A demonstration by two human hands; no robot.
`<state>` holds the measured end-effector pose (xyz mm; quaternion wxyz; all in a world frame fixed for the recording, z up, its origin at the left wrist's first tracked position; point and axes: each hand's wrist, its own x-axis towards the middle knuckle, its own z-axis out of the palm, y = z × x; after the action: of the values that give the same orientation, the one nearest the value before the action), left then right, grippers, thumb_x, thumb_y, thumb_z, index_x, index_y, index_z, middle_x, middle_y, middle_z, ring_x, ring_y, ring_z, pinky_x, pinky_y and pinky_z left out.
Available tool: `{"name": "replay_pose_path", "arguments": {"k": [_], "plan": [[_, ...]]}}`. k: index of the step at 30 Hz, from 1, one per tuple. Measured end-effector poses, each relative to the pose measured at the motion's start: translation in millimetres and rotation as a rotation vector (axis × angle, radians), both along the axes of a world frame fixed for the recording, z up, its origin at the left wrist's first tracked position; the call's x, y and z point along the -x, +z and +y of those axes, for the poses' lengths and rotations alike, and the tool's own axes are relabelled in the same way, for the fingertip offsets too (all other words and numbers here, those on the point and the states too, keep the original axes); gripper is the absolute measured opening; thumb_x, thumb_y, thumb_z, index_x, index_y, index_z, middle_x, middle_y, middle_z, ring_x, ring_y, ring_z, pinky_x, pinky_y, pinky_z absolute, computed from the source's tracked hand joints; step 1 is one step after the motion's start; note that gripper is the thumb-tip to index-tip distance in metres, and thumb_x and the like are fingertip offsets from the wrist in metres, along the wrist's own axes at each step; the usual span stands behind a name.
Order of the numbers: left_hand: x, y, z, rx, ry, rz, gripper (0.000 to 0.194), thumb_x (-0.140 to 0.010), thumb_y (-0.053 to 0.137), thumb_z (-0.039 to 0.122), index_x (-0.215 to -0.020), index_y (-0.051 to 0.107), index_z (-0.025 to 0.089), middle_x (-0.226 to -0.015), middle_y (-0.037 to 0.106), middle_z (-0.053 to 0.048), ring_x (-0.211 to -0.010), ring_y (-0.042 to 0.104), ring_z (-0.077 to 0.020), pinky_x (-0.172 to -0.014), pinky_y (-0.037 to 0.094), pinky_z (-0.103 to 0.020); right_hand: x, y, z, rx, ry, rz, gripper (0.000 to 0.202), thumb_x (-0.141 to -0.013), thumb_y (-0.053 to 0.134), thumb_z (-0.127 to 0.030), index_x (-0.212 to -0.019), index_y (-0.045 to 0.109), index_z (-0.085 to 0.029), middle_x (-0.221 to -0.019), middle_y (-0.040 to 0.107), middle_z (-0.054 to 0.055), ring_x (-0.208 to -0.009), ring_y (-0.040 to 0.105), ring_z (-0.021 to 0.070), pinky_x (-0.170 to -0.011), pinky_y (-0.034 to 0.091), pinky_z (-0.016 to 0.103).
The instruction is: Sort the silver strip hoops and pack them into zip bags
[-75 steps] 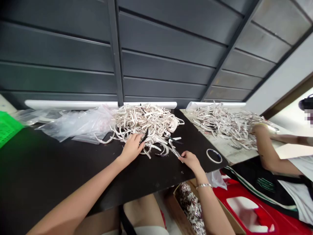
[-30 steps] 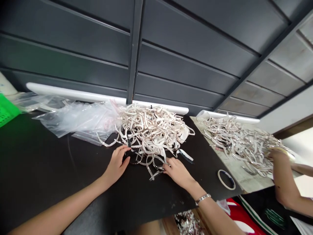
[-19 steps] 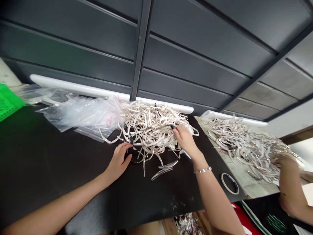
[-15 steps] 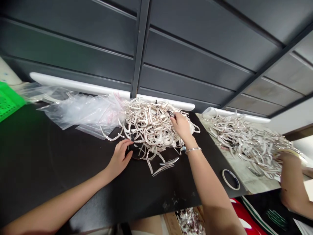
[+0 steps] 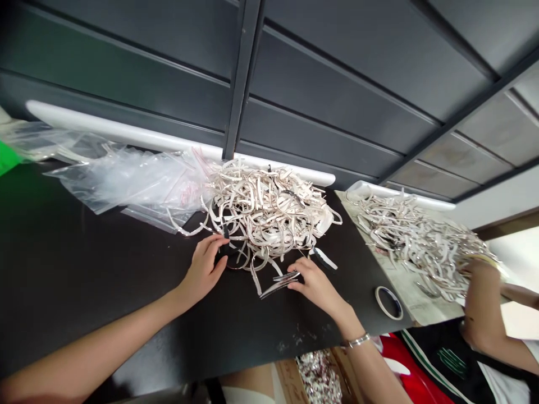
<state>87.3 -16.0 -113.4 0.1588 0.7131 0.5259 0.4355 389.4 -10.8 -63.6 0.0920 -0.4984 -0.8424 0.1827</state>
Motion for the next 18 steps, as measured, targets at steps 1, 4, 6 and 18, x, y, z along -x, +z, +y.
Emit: {"name": "replay_pose_path", "arguments": {"k": [1,4,6,18], "plan": [[-0.1,0.2,0.0,-0.003,-0.001,0.005,0.032,-0.085,0.045,0.015,-0.115,0.047,0.023,-0.117,0.049,-0.010,-0.115,0.046,-0.0263,-0.099,0.037,-0.048,-1.6,-5.4,0.0,0.026,-0.016,-0.028,0.019,-0.078,0.065,-0.025,-0.095,0.060,-0.024,-0.095,0.057,0.005,-0.091,0.056,0.0222,-0.083,0.046,0.036],[0.0,0.0,0.4,-0.006,0.003,0.017,0.031,-0.085,0.044,0.014,-0.115,0.046,0.024,-0.118,0.049,-0.010,-0.115,0.046,-0.0260,-0.099,0.037,-0.047,-1.9,-10.7,9.2,0.113,0.004,-0.086,0.012,-0.077,0.064,-0.017,-0.086,0.059,-0.022,-0.089,0.054,0.003,-0.086,0.055,0.0202,-0.079,0.045,0.033],[0.3,-0.8,0.7,-0.007,0.007,0.019,0.031,-0.086,0.043,0.015,-0.115,0.046,0.023,-0.118,0.048,-0.010,-0.116,0.046,-0.0259,-0.099,0.037,-0.047,1.0,-8.0,16.5,0.165,0.054,-0.112,0.009,-0.077,0.063,-0.015,-0.080,0.057,-0.021,-0.085,0.053,0.002,-0.084,0.053,0.0193,-0.077,0.044,0.031],[-0.5,21.3,-17.1,-0.026,-0.175,-0.178,0.022,-0.089,0.044,0.020,-0.109,0.054,0.020,-0.104,0.054,-0.008,-0.098,0.052,-0.0195,-0.087,0.043,-0.035,3.8,15.7,-16.1,0.160,-0.285,0.395,0.016,-0.075,0.064,-0.028,-0.069,0.052,-0.020,-0.064,0.051,-0.004,-0.061,0.048,0.0131,-0.059,0.037,0.025]]}}
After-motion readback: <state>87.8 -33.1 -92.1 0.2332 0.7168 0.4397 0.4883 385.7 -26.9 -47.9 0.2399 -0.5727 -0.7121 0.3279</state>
